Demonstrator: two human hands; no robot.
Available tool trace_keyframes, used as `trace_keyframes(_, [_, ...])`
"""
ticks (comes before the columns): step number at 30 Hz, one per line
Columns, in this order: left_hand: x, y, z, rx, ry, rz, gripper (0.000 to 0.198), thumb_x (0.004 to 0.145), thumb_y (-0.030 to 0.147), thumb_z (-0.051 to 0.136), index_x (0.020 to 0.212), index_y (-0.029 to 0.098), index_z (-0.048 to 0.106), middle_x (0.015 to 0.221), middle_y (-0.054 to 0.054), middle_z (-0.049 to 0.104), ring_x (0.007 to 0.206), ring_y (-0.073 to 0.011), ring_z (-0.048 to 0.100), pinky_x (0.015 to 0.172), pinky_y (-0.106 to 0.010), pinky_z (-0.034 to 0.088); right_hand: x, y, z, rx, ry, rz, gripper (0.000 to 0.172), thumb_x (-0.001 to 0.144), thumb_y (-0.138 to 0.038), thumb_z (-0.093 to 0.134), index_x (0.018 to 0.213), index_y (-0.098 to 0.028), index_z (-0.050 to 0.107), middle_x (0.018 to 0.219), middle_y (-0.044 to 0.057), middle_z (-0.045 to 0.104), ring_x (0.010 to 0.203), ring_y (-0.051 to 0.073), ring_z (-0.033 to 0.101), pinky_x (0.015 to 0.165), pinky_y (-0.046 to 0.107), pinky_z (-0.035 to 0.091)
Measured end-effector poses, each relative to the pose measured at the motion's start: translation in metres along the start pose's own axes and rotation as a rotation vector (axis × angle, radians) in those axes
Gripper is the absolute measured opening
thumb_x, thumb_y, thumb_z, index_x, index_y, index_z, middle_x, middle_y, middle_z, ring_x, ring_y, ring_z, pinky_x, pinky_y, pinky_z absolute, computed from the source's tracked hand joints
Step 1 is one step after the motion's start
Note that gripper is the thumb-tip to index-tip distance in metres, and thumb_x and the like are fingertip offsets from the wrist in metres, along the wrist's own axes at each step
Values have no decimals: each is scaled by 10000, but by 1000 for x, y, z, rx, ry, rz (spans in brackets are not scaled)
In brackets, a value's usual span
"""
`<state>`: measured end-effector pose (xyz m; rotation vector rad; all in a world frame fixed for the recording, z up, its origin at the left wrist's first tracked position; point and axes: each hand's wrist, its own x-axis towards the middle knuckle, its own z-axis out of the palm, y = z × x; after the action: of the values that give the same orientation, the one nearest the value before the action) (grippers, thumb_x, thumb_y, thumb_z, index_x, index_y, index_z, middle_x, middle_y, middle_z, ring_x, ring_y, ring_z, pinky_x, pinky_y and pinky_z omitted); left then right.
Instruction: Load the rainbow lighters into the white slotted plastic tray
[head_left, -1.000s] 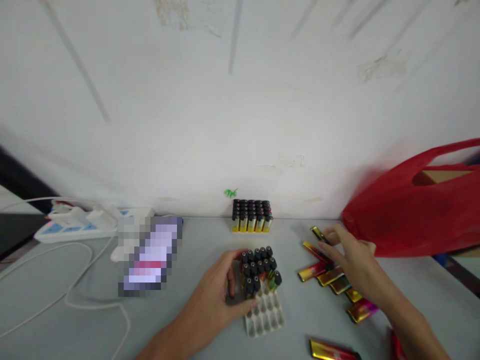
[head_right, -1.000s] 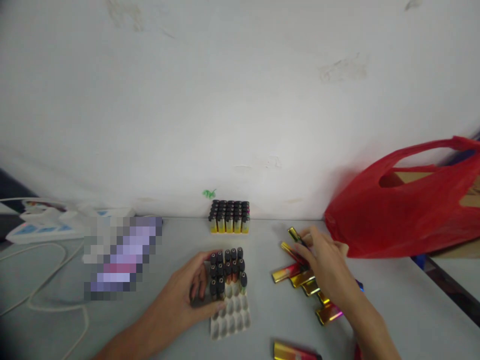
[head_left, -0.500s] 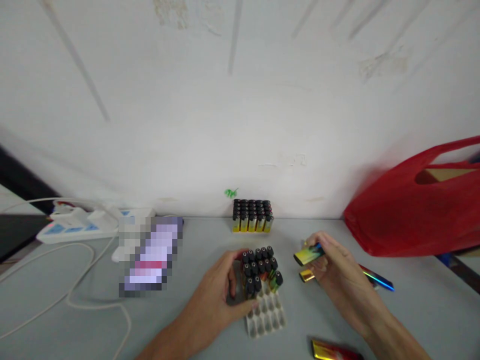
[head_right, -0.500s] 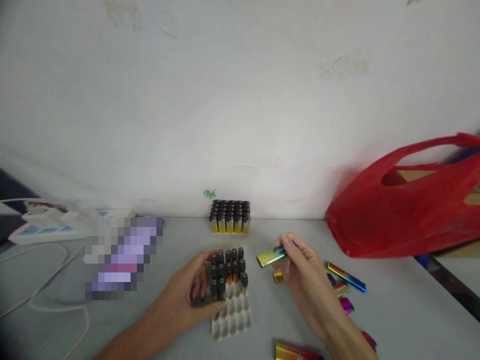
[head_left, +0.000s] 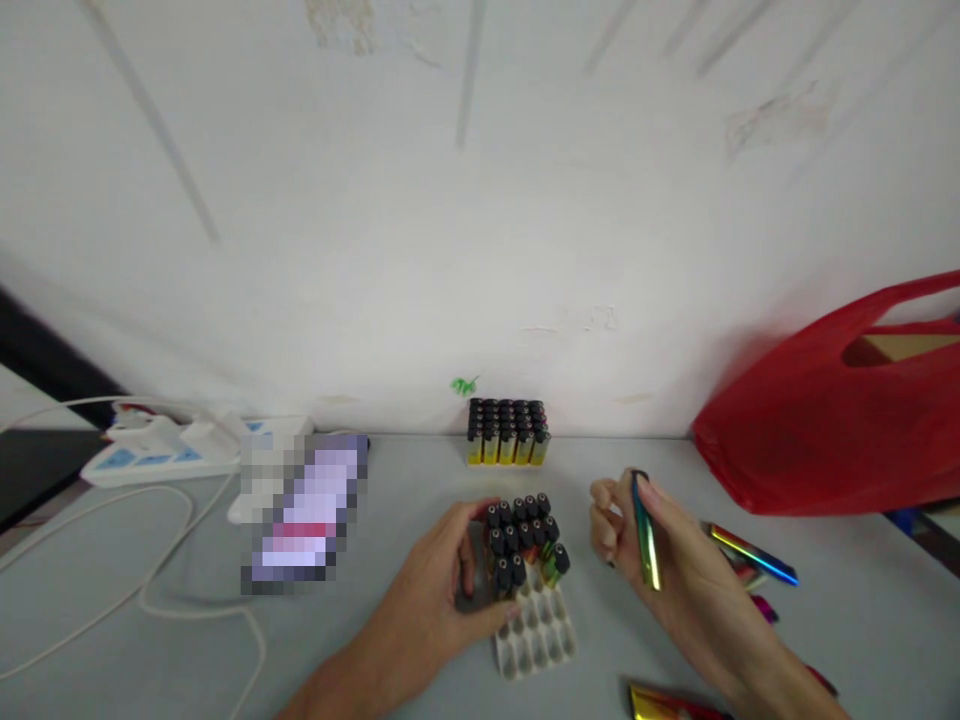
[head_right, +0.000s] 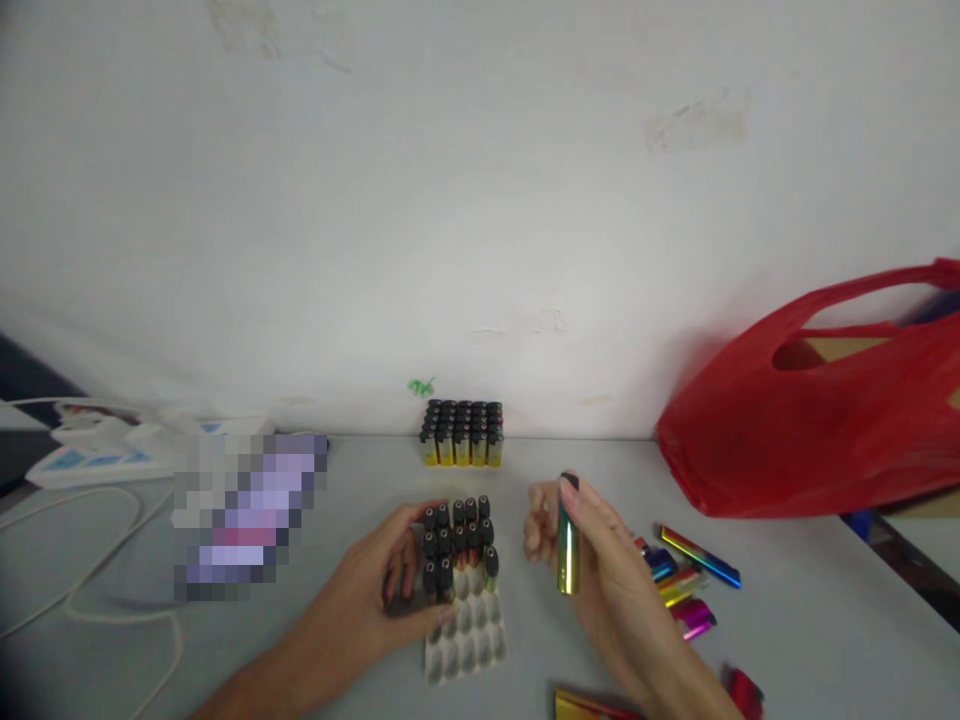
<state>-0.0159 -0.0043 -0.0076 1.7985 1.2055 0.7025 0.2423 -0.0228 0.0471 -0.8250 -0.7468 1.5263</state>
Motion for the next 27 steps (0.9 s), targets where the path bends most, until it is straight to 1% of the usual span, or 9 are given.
trace_keyframes(2, [0, 0, 0, -3, 1, 3, 807, 808, 233, 913, 1520, 275, 535, 904, 36, 622, 785, -217, 610, 730, -313, 479, -3, 0, 2, 29, -24, 34, 266, 1028, -468, 756, 922, -233, 690, 889, -3, 585, 591, 111, 420, 591, 265, 391])
trace_keyframes(4, [1, 1, 1, -8, -2, 6, 796, 809, 227, 911, 1511, 277, 541, 929, 32, 635, 789, -213, 610, 724, -308, 477, -6, 0, 2, 64, -62, 70, 196, 1036, -443, 757, 1043, -252, 716, 751, -48, 511, 496, 86, 240, 498, 254, 270])
trace_keyframes(5, [1, 1, 1, -10, -3, 7, 799, 807, 224, 912, 1511, 278, 540, 937, 32, 638, 789, -211, 610, 721, -306, 477, -6, -1, 2, 92, -80, 97, 218, 1031, -459, 763, 1059, -246, 720, 678, -71, 431, 494, 92, 171, 480, 256, 227])
trace_keyframes(7, [1, 1, 2, -14, 0, 8, 811, 808, 219, 909, 1522, 277, 531, 943, 31, 637, 796, -211, 612, 726, -307, 479, -6, -1, 2, 147, -109, 167, 332, 1004, -535, 778, 962, -212, 714, 616, -94, 293, 521, 106, 116, 477, 255, 200])
trace_keyframes(11, [1, 1, 2, -17, 2, 5, 807, 805, 227, 911, 1519, 269, 536, 931, 29, 635, 802, -217, 619, 745, -317, 489, -1, 1, -3, 178, -150, 248, 575, 968, -613, 770, 656, -204, 514, 606, -90, 245, 526, 95, 117, 474, 253, 184])
trace_keyframes(15, [1, 0, 1, -14, -11, 0, 796, 822, 257, 913, 1521, 278, 534, 929, 26, 643, 802, -219, 628, 735, -315, 495, 1, 7, -7, 176, -162, 257, 634, 986, -639, 729, 625, -223, 414, 592, -98, 222, 511, 86, 98, 452, 245, 159])
trace_keyframes(19, [1, 2, 0, -10, -13, 1, 816, 810, 250, 912, 1531, 281, 531, 923, 27, 641, 794, -218, 628, 734, -316, 497, 0, 11, -6, 120, -120, 260, 598, 978, -636, 752, 667, -216, 460, 603, -100, 238, 521, 87, 117, 463, 235, 167])
trace_keyframes(24, [1, 3, -1, -21, -11, -6, 811, 808, 259, 907, 1530, 276, 536, 929, 24, 649, 789, -218, 627, 716, -312, 489, -4, 10, 1, -50, -45, 152, 466, 1001, -603, 767, 826, -213, 579, 637, -83, 413, 487, 67, 144, 455, 235, 131])
trace_keyframes(27, [1, 3, -1, -15, -13, -12, 811, 805, 253, 904, 1527, 275, 535, 912, 30, 636, 793, -221, 628, 725, -314, 488, -7, 9, 3, -60, -80, 141, 440, 1028, -604, 732, 852, -220, 606, 578, -96, 334, 515, 98, 149, 486, 245, 162])
